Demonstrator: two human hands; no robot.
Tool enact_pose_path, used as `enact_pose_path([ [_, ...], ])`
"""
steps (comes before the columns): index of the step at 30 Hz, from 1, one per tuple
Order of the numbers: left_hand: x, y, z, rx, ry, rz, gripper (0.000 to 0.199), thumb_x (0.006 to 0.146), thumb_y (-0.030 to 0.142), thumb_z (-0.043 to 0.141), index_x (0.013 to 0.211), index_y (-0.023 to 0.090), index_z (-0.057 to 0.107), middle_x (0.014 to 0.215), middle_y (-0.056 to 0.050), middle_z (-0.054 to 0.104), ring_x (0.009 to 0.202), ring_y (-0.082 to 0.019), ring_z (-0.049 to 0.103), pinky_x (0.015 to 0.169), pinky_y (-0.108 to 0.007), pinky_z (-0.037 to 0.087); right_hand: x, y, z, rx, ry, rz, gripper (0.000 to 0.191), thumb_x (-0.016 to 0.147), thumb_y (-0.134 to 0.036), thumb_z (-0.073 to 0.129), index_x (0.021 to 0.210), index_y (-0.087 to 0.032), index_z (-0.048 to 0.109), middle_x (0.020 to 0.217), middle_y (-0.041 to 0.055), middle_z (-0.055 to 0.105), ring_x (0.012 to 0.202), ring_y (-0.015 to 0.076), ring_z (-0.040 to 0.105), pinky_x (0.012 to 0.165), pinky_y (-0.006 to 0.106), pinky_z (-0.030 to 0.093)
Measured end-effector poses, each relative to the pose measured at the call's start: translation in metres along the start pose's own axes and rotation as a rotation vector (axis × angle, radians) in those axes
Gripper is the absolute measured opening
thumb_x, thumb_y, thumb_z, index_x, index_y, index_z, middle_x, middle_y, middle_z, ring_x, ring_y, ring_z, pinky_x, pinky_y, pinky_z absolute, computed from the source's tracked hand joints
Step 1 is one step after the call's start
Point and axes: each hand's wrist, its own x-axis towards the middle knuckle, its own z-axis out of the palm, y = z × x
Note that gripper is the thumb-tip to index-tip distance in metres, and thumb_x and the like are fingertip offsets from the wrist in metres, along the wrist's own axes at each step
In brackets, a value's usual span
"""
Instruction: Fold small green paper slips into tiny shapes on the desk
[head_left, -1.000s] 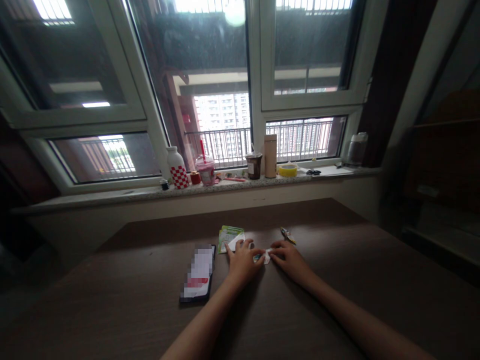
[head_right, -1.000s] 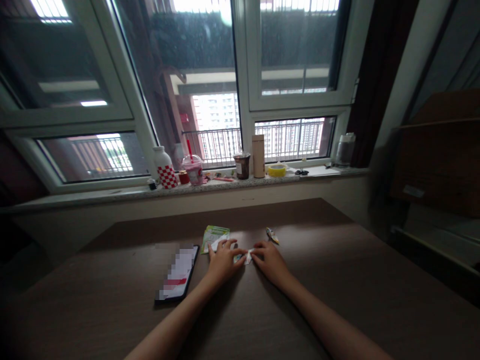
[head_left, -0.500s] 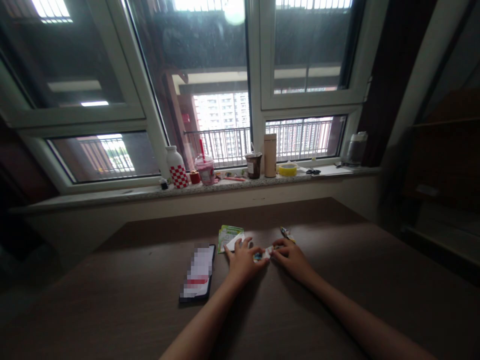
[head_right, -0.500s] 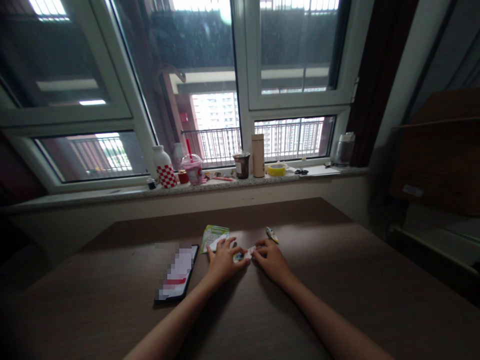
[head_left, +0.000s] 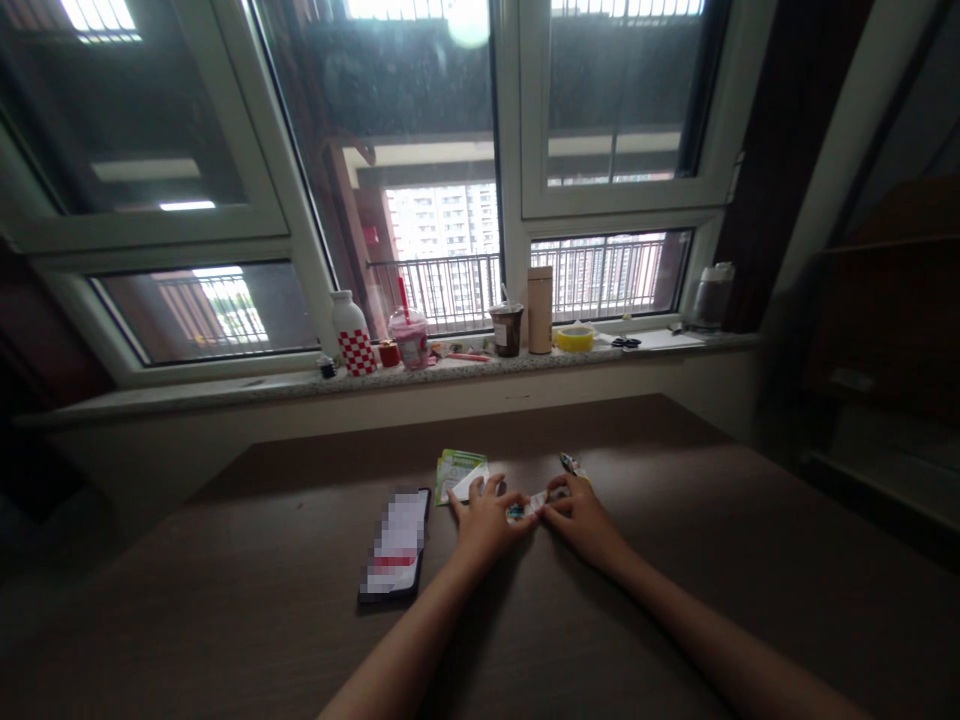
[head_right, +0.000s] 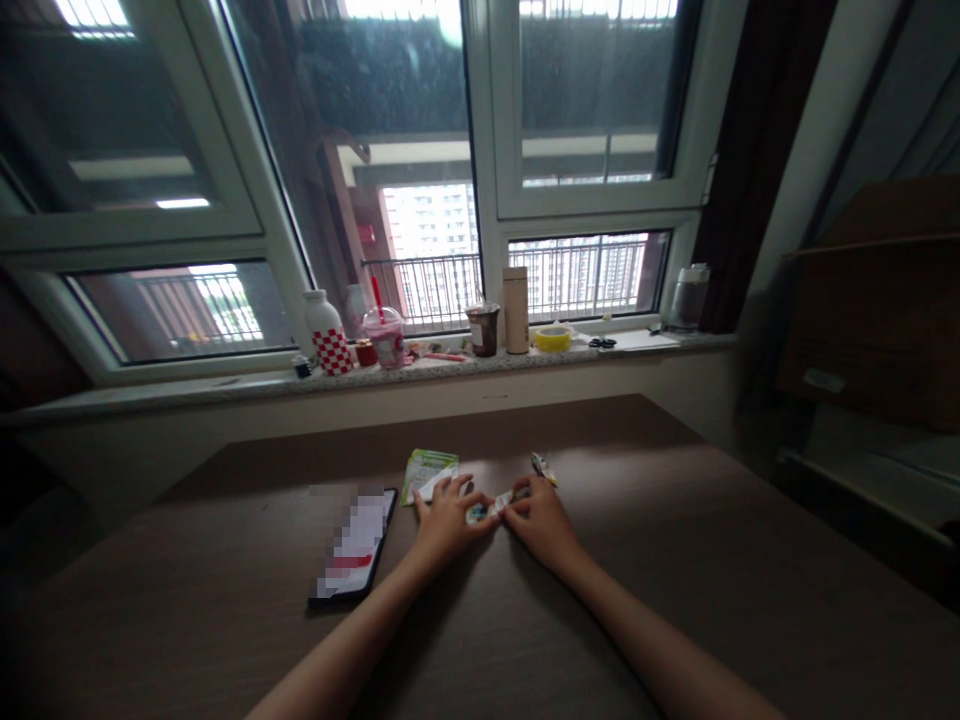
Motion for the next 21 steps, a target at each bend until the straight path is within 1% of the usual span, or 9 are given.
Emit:
enact_pose_path([
  [2, -0.0001, 0.0001, -0.0005, 0.000, 0.003, 0.003, 0.039, 0.080, 0.067, 0.053, 0.106, 0.043, 0.070, 0.146, 0.002, 0.047, 0.138, -0.038, 0.029, 0.105, -0.077, -0.004, -0.0013, -0.0037, -0.0016, -0.059, 0.016, -0.009, 0.023, 0.085, -0.034, 0.060, 0.076, -0.024, 0.079, 0.109, 0.0083, 0.061, 0.110, 0.0233, 0.052, 0.102, 0.037, 0.038],
  [8, 0.0013, -0.0027, 0.0008, -0.016, 0.019, 0.020, 0.030, 0.077, 0.060, 0.062, 0.102, 0.045, 0.071, 0.144, 0.003, 0.049, 0.137, -0.039, 0.030, 0.103, -0.079, -0.004, -0.0014, -0.0075, -0.0056, -0.153, 0.051, 0.033, 0.027, 0.087, -0.038, 0.058, 0.078, -0.026, 0.080, 0.105, 0.0086, 0.062, 0.109, 0.0241, 0.052, 0.100, 0.036, 0.039],
  [13, 0.0019, -0.0040, 0.0025, -0.023, 0.021, 0.024, 0.032, 0.077, 0.060, 0.062, 0.103, 0.045, 0.071, 0.144, 0.003, 0.049, 0.137, -0.039, 0.030, 0.104, -0.078, -0.006, -0.0001, -0.0052, -0.0045, -0.206, 0.061, 0.086, 0.029, 0.088, -0.042, 0.057, 0.084, -0.026, 0.080, 0.106, 0.0099, 0.063, 0.108, 0.0247, 0.052, 0.097, 0.034, 0.040],
  [21, 0.0024, -0.0051, 0.0046, -0.019, 0.016, 0.022, 0.034, 0.077, 0.061, 0.062, 0.105, 0.043, 0.070, 0.144, 0.003, 0.049, 0.138, -0.039, 0.029, 0.104, -0.077, -0.007, 0.0025, -0.0023, -0.0071, -0.294, 0.076, 0.107, 0.032, 0.090, -0.040, 0.052, 0.084, -0.025, 0.080, 0.107, 0.0106, 0.062, 0.106, 0.0250, 0.053, 0.096, 0.033, 0.041],
])
